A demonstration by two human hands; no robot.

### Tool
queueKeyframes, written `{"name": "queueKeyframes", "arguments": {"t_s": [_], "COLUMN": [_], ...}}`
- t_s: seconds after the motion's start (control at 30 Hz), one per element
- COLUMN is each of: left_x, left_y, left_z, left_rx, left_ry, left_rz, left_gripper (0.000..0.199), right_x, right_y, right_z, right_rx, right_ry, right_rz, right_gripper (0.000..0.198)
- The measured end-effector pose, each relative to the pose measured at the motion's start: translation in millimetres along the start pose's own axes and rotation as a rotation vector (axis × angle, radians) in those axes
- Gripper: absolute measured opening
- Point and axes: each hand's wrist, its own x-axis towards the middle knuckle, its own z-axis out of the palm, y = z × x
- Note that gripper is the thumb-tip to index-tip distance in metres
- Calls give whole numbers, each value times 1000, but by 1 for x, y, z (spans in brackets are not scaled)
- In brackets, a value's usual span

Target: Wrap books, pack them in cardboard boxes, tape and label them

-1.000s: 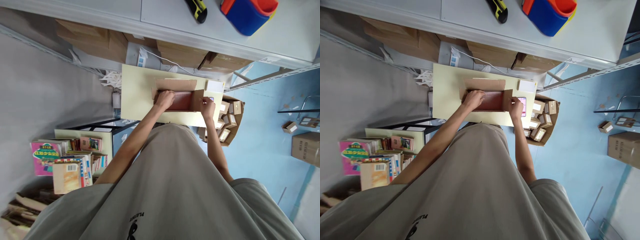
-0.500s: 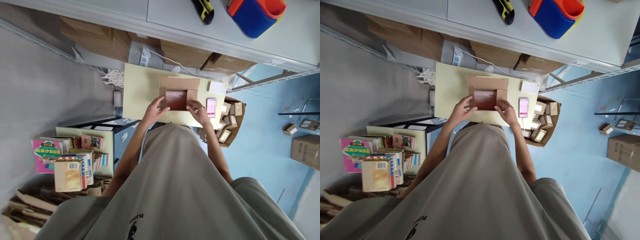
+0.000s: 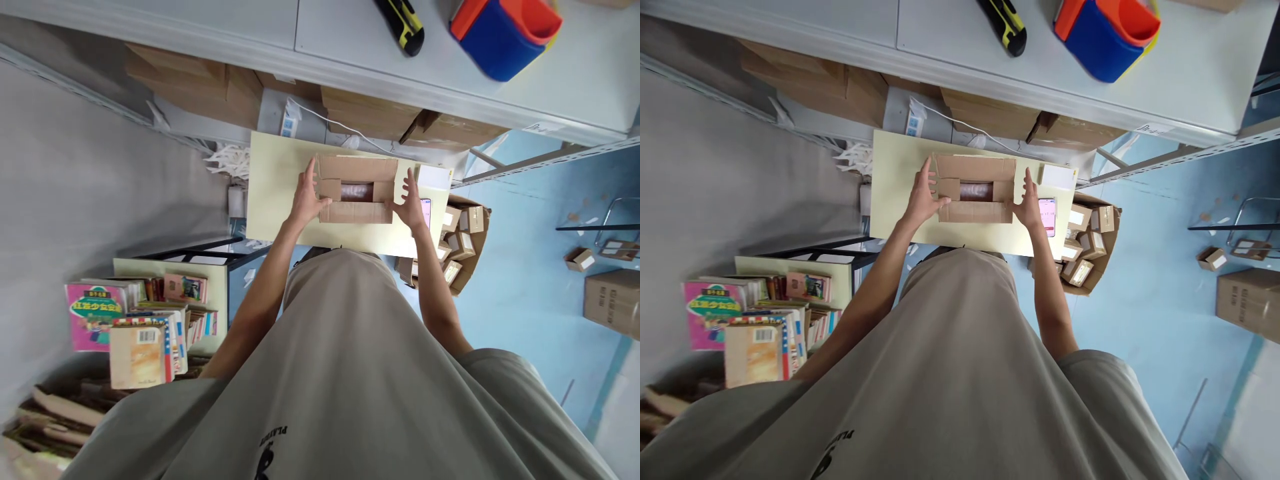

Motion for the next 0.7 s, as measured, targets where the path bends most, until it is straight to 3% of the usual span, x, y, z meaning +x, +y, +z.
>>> {"name": "queueKeyframes", "arguments": {"t_s": [0.1, 0.2, 0.3, 0.43, 0.7], "left_x": [-1, -14, -26, -37, -37], "left_y": [-1, -2, -2, -2, -3], "left_z": [-5, -7, -6, -1, 8], "left_rx": [8, -1, 9, 7, -18], "left_ry": [-29, -13, -42, -44, 13], "left_rz": [43, 75, 91, 52, 9], "left_gripper": [116, 107, 71, 37, 30], "right_x": [2, -8, -23, -40, -44], "right_y": [-3, -2, 4, 16, 23], "right_z": [1, 3, 6, 13, 31], "right_rx": [107, 164, 190, 205, 328], "right_ry": [-77, -53, -28, -52, 81], "right_rz": [-9, -12, -25, -13, 15], "right_gripper": [110, 90, 66, 66, 71]}}
